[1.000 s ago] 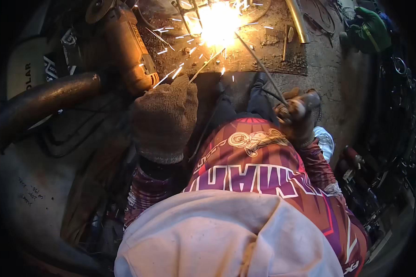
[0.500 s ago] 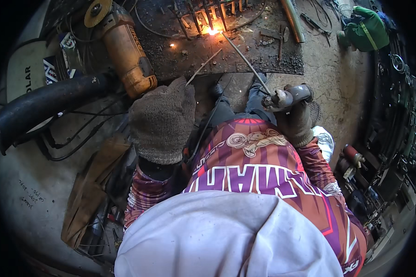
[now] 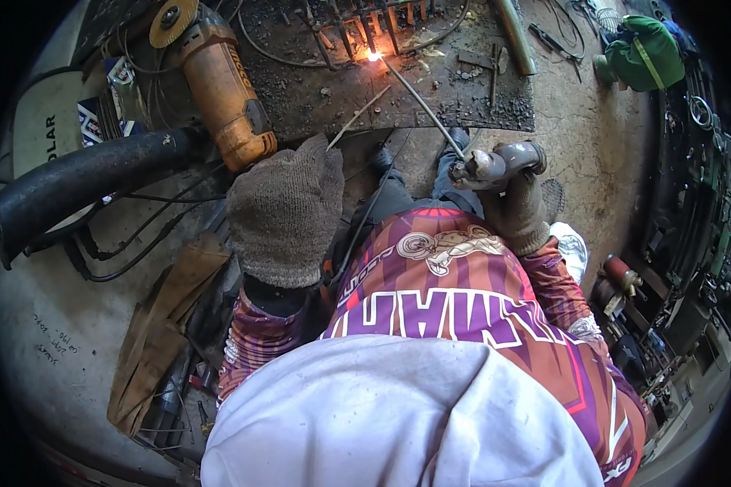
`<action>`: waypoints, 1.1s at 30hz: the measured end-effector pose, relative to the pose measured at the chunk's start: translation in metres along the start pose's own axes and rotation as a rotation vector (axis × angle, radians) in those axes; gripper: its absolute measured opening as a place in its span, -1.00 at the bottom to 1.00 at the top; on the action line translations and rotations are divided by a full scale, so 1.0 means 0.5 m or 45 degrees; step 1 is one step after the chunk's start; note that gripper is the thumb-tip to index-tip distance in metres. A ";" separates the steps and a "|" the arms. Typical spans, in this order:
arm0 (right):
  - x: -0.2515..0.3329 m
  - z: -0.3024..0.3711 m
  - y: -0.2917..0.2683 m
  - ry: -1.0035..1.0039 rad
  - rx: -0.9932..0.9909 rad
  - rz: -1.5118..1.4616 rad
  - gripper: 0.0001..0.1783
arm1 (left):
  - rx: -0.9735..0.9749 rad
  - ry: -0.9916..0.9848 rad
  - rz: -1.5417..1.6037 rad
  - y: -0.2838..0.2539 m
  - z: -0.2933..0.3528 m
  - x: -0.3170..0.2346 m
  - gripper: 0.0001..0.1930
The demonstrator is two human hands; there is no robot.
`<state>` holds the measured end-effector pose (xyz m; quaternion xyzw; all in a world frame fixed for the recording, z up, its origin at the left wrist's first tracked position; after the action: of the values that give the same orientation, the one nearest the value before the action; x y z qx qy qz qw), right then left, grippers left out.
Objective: The person is using a welding torch to join metal pieces together on a metal structure, and then uses a hammer to shape the metal parts.
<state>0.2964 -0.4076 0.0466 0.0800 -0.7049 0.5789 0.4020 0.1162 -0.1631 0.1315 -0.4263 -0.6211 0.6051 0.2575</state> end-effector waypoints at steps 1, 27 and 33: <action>-0.001 0.001 0.002 0.001 -0.001 0.001 -0.65 | -0.004 0.006 0.002 -0.001 -0.001 -0.001 -0.81; -0.012 0.066 -0.047 0.180 -0.360 -0.335 -0.59 | 0.062 -0.071 0.036 -0.005 -0.014 -0.019 -0.75; -0.060 0.063 -0.088 0.123 -0.395 -0.383 -0.53 | 0.100 -0.088 0.113 0.011 -0.040 -0.049 -0.75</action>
<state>0.3268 -0.4600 0.0600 0.0935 -0.7457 0.4002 0.5245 0.1463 -0.1737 0.1337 -0.4217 -0.5860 0.6542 0.2253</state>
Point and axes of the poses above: each hand's wrist, its own z-axis away from the middle knuckle, its own y-axis out of the palm, x = y × z, the point moved 4 cm from there along -z, towards the middle knuckle, and after that the axes turned 1 degree about x, right-handed, at the moved point
